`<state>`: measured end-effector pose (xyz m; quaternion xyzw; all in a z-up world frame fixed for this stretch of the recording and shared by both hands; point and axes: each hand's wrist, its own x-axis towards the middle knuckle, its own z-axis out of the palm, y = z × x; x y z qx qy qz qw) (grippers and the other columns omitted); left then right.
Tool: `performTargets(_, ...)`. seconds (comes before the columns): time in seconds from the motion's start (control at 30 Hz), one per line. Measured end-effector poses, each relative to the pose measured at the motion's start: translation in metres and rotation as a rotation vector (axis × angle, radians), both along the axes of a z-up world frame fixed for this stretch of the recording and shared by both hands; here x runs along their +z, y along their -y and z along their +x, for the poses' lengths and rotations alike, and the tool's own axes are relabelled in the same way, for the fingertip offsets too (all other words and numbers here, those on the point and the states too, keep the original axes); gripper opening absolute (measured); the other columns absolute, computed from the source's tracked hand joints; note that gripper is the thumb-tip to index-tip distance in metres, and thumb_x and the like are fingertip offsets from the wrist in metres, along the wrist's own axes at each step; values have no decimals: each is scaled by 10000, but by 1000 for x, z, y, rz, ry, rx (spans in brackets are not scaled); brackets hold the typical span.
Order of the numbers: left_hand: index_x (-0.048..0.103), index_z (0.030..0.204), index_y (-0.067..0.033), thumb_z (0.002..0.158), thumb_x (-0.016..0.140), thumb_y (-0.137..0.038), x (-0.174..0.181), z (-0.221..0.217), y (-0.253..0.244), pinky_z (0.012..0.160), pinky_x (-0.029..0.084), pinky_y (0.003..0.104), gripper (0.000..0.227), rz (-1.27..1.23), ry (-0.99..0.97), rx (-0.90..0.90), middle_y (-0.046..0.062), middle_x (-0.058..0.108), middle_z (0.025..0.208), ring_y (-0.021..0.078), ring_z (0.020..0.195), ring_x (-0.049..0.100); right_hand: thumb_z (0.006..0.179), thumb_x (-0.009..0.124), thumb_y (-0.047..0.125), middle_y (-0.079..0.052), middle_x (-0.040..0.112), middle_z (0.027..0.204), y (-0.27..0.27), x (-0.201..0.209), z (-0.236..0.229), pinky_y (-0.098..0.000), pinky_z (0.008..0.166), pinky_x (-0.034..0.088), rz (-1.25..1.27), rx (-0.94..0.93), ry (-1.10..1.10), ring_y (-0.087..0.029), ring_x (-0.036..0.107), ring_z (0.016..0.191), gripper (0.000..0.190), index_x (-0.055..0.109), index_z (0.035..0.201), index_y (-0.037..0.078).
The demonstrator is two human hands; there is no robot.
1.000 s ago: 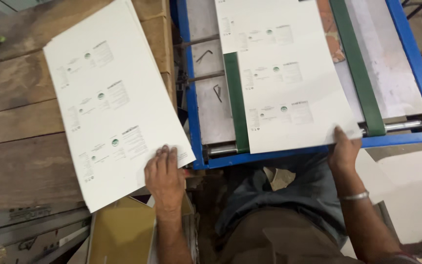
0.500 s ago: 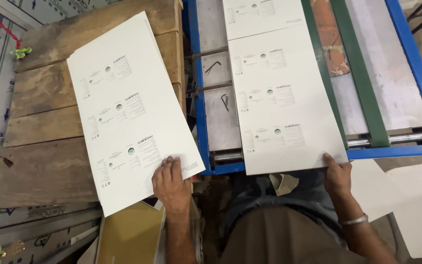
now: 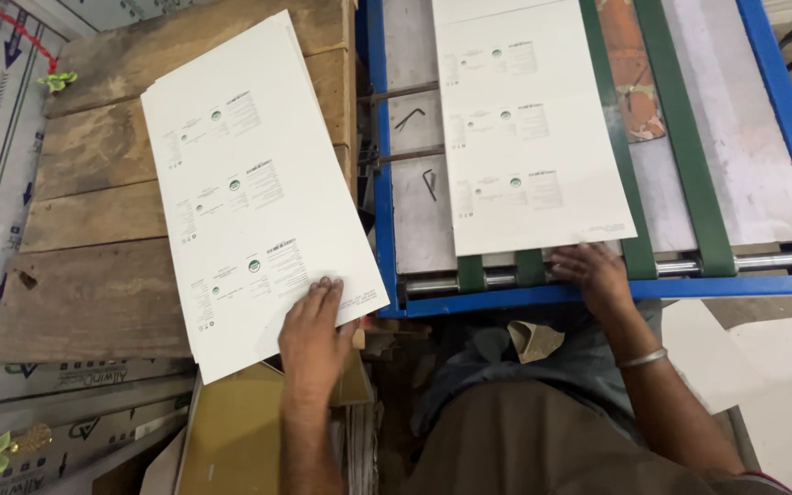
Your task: The person repeatedly picks up a single sheet of paper from a stack on the left and places it onto a conveyor belt on the right. The paper moves through rollers on the conveyor. The person continues this process for the duration of the clip.
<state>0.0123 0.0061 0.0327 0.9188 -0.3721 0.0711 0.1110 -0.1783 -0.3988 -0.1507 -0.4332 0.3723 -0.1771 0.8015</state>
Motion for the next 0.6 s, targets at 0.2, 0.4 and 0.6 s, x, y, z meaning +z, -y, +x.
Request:
performTargets(0.2, 676, 1379, -109, 998, 650, -103, -2, 22, -23, 1135, 509, 419, 383, -429, -134, 114, 93, 686, 1382, 254, 1313, 638, 1005, 554, 208, -228, 675, 1245, -50, 41, 10, -428, 907, 599, 14, 236, -31, -321, 708, 1061, 473, 504, 1390, -63)
performTargets(0.4, 611, 1327, 22, 870, 689, -129, -25, -39, 86, 1208, 332, 576, 488, -175, 44, -123, 184, 617, 1383, 353, 1344, 560, 985, 582, 181, -196, 621, 1359, -104, 82, 37, -438, 936, 627, 19, 759, 405, -298, 674, 1174, 498, 479, 1435, -6)
performTargets(0.6, 610, 1359, -35, 960, 710, -368, -27, -65, 104, 1257, 244, 590, 530, -188, 81, -264, 156, 586, 1469, 324, 1426, 510, 964, 569, 74, -149, 642, 1314, -101, 82, 49, -389, 963, 605, 216, 16, 80, -246, 662, 1183, 460, 490, 1414, 18)
